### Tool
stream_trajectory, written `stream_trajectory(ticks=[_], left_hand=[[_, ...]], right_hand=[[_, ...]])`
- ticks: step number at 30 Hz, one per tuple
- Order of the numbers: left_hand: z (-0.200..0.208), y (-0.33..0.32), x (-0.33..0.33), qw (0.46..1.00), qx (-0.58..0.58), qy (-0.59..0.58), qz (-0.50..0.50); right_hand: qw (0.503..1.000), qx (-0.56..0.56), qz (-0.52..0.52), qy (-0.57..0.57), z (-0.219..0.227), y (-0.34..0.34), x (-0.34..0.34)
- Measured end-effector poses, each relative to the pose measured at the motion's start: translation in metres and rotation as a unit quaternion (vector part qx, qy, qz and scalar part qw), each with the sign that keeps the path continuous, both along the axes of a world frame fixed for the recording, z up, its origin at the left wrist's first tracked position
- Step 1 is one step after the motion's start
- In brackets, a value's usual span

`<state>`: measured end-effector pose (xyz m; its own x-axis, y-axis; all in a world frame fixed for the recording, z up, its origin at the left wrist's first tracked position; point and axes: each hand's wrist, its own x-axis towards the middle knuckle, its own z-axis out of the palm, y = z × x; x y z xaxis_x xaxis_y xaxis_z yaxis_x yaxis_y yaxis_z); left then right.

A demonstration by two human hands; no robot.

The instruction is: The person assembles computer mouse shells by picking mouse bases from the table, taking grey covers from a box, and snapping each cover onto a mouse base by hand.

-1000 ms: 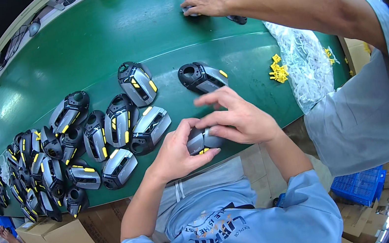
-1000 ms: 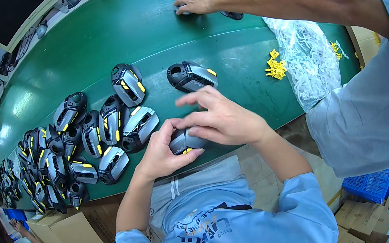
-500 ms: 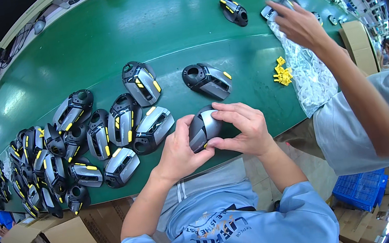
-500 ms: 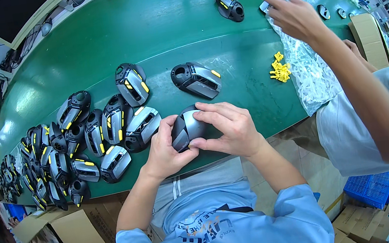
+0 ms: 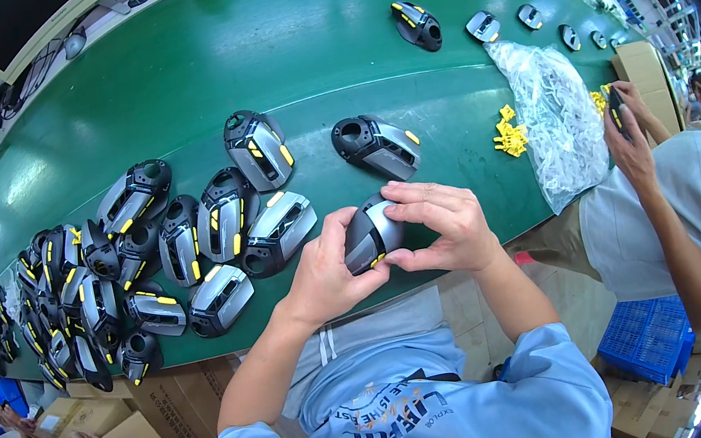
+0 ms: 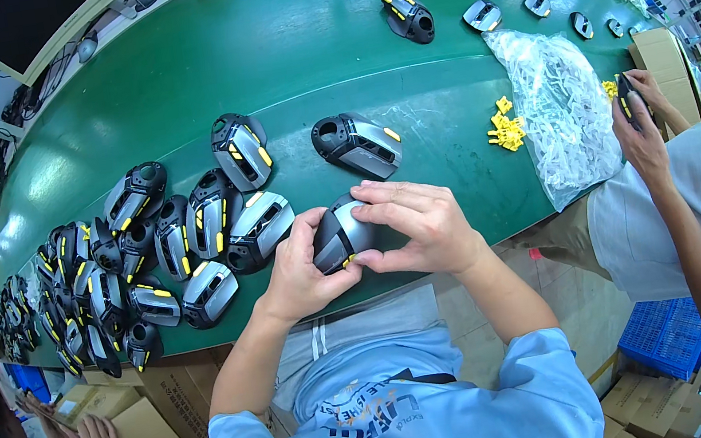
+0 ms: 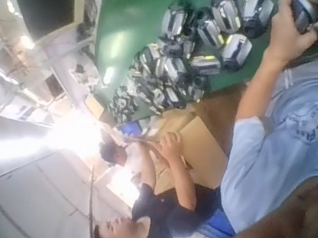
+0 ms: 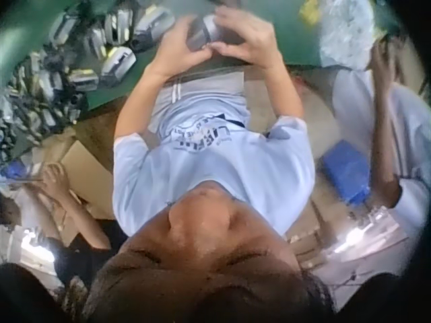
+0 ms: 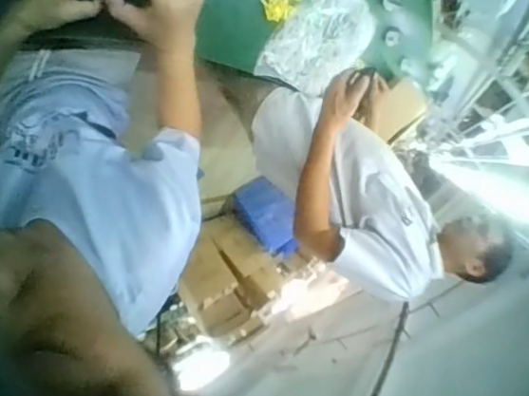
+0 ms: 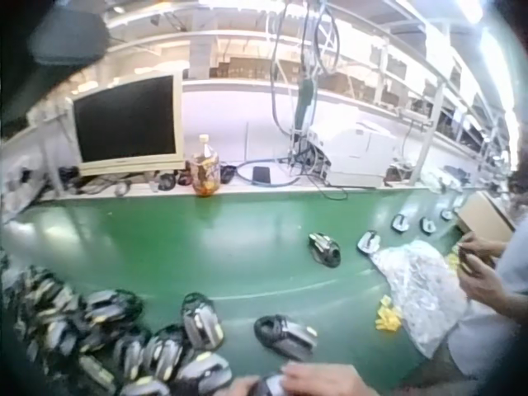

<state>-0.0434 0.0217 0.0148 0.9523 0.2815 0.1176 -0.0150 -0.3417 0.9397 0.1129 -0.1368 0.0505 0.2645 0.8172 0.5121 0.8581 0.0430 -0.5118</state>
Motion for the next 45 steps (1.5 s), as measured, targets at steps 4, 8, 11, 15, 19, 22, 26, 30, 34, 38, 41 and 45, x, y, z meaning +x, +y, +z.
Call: stream_trajectory(ticks=[4, 8, 11, 15, 19, 22, 26, 30, 34, 38, 41, 45], left_hand=[[-0.002, 0.0, 0.0, 0.999, 0.016, -0.022, -0.021], [0.008, 0.003, 0.001, 0.999, -0.021, -0.015, -0.043], [0.004, 0.004, 0.001, 0.996, -0.072, -0.017, -0.057], [0.003, 0.006, -0.002, 0.997, -0.016, 0.001, -0.07], [0.005, 0.005, -0.001, 0.996, -0.014, -0.028, -0.088], [0.002, 0.004, -0.001, 0.995, -0.029, -0.047, -0.081], [-0.002, 0.004, 0.0, 0.997, 0.024, -0.034, -0.059], [0.001, 0.009, 0.002, 0.993, -0.058, -0.017, -0.106], [-0.001, 0.01, 0.004, 0.978, -0.173, -0.019, -0.118], [0.01, 0.007, 0.002, 0.993, 0.014, 0.009, -0.115], [0.007, -0.006, 0.01, 0.976, 0.155, -0.123, -0.091], [0.027, -0.008, 0.009, 0.951, 0.273, -0.136, -0.052]], right_hand=[[0.998, -0.013, 0.004, 0.061, -0.004, -0.006, 0.0], [0.999, -0.009, 0.015, 0.048, -0.012, -0.009, 0.012], [0.995, -0.001, 0.041, 0.093, -0.015, -0.011, 0.009], [0.997, -0.018, 0.002, 0.076, -0.014, -0.017, -0.003], [0.994, 0.021, 0.035, 0.1, -0.019, -0.017, 0.007], [0.991, 0.02, 0.045, 0.125, -0.017, -0.016, 0.005], [0.988, 0.021, 0.011, 0.149, -0.027, -0.015, -0.006], [0.98, 0.021, 0.013, 0.198, -0.022, -0.018, -0.006], [0.964, -0.016, 0.039, 0.264, -0.023, -0.018, 0.007], [0.948, -0.015, 0.019, 0.317, -0.013, -0.005, -0.009], [0.929, -0.015, -0.05, 0.367, -0.001, 0.011, -0.025], [0.943, 0.023, -0.036, 0.33, -0.005, 0.013, -0.017]])
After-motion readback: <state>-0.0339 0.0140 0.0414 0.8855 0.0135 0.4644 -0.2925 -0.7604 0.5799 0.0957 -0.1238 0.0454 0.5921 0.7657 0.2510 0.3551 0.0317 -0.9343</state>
